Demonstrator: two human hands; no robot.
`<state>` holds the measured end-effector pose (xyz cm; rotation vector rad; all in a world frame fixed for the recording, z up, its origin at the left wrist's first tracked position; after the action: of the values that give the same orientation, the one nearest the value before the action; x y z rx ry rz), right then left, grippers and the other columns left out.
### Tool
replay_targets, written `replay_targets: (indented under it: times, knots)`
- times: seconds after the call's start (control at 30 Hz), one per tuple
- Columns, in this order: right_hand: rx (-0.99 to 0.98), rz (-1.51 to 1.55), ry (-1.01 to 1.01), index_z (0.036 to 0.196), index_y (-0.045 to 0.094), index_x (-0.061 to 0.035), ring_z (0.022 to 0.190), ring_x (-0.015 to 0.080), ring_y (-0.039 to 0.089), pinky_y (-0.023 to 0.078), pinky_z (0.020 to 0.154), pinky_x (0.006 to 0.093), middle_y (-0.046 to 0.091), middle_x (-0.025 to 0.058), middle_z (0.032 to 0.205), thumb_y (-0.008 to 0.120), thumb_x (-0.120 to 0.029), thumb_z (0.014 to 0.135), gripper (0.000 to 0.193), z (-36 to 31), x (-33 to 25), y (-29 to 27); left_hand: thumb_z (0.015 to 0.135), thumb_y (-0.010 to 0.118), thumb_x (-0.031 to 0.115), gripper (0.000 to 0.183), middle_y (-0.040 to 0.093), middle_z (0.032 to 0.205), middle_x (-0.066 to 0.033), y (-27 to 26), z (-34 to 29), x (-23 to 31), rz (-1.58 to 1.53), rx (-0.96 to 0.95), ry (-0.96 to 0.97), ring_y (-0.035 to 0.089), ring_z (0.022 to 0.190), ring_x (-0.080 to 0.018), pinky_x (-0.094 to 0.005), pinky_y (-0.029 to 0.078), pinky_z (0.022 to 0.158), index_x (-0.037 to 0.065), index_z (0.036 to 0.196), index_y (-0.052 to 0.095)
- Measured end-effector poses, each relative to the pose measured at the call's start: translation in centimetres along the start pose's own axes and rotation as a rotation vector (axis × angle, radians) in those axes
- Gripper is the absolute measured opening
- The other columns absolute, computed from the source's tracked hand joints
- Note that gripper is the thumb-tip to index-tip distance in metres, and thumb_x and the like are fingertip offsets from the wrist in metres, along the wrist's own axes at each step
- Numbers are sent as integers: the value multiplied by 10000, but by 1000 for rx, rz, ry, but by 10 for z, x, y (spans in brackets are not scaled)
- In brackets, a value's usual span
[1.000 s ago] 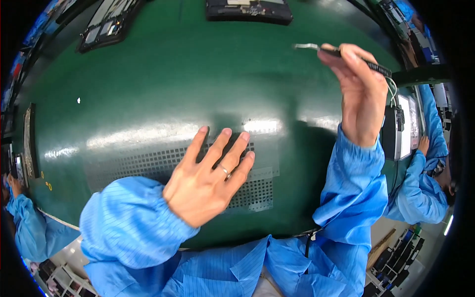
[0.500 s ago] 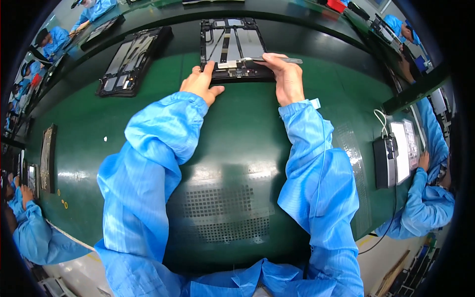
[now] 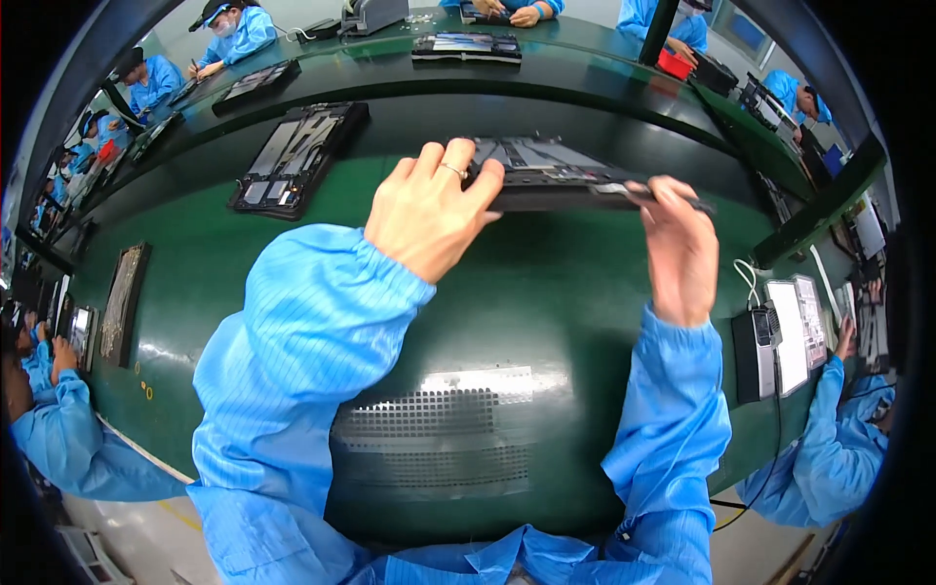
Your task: The person assembles or repairs circuitry within a laptop frame on a conveyor belt using tweezers.
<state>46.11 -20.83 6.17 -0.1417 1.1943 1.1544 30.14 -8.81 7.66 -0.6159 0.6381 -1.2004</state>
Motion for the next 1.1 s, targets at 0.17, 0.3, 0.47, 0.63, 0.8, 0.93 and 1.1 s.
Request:
replay_targets:
  times: [0.17, 0.3, 0.47, 0.63, 0.8, 0.93, 1.1]
  knots:
    - [79, 232, 8, 832, 543, 17, 790, 256, 545, 359, 823, 366, 518, 46, 785, 513, -17, 723, 118, -43, -55, -18, 547, 674, 28, 469, 520, 889, -167, -50, -2, 45, -360, 141, 108, 530, 765, -317, -345, 449, 654, -26, 958, 454]
    - [73, 154, 0, 806, 519, 25, 768, 270, 546, 388, 778, 370, 536, 100, 739, 518, -22, 710, 107, -62, -83, -9, 545, 680, 8, 486, 534, 864, -189, -79, -4, 63, -491, 170, 102, 544, 742, -326, -341, 458, 630, -40, 973, 455]
    - [98, -157, -297, 808, 477, 14, 741, 299, 559, 285, 884, 465, 576, 209, 701, 481, -84, 695, 150, -84, -130, -1, 457, 695, 32, 492, 524, 800, -164, -101, -11, 89, -559, 117, 28, 547, 687, -284, -315, 472, 587, -51, 897, 492]
    - [-110, -191, -192, 739, 546, 50, 659, 291, 588, 434, 738, 379, 592, 209, 696, 535, -7, 600, 151, -82, -123, 39, 451, 698, 13, 455, 532, 778, -173, -98, -14, 100, -604, 126, -4, 559, 702, -292, -317, 482, 590, -51, 859, 506]
    - [-109, -254, -81, 710, 577, 66, 668, 257, 590, 462, 697, 351, 596, 191, 702, 582, 42, 599, 113, -80, -117, 41, 471, 699, 14, 430, 535, 792, -177, -95, -14, 106, -645, 110, -15, 562, 699, -296, -323, 485, 584, -55, 851, 511]
    - [-131, -293, -78, 708, 572, 72, 681, 268, 596, 474, 677, 354, 593, 196, 700, 586, 48, 598, 113, -80, -121, 40, 478, 699, 19, 424, 534, 799, -179, -94, -12, 112, -660, 136, 3, 561, 700, -298, -326, 485, 584, -56, 852, 512]
    - [-113, -280, -67, 702, 572, 73, 682, 270, 598, 476, 674, 356, 593, 197, 699, 586, 46, 599, 107, -78, -125, 32, 482, 700, 25, 427, 533, 794, -181, -92, -7, 119, -653, 131, 11, 560, 696, -298, -326, 485, 580, -60, 856, 512]
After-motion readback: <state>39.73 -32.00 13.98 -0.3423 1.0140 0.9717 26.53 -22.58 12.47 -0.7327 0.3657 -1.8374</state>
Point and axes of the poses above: each hand's wrist, its own z-axis towards the middle knuckle, its own y-axis out of the palm, x = y × z, the point moved 6 cm from there along z, towards the middle knuckle
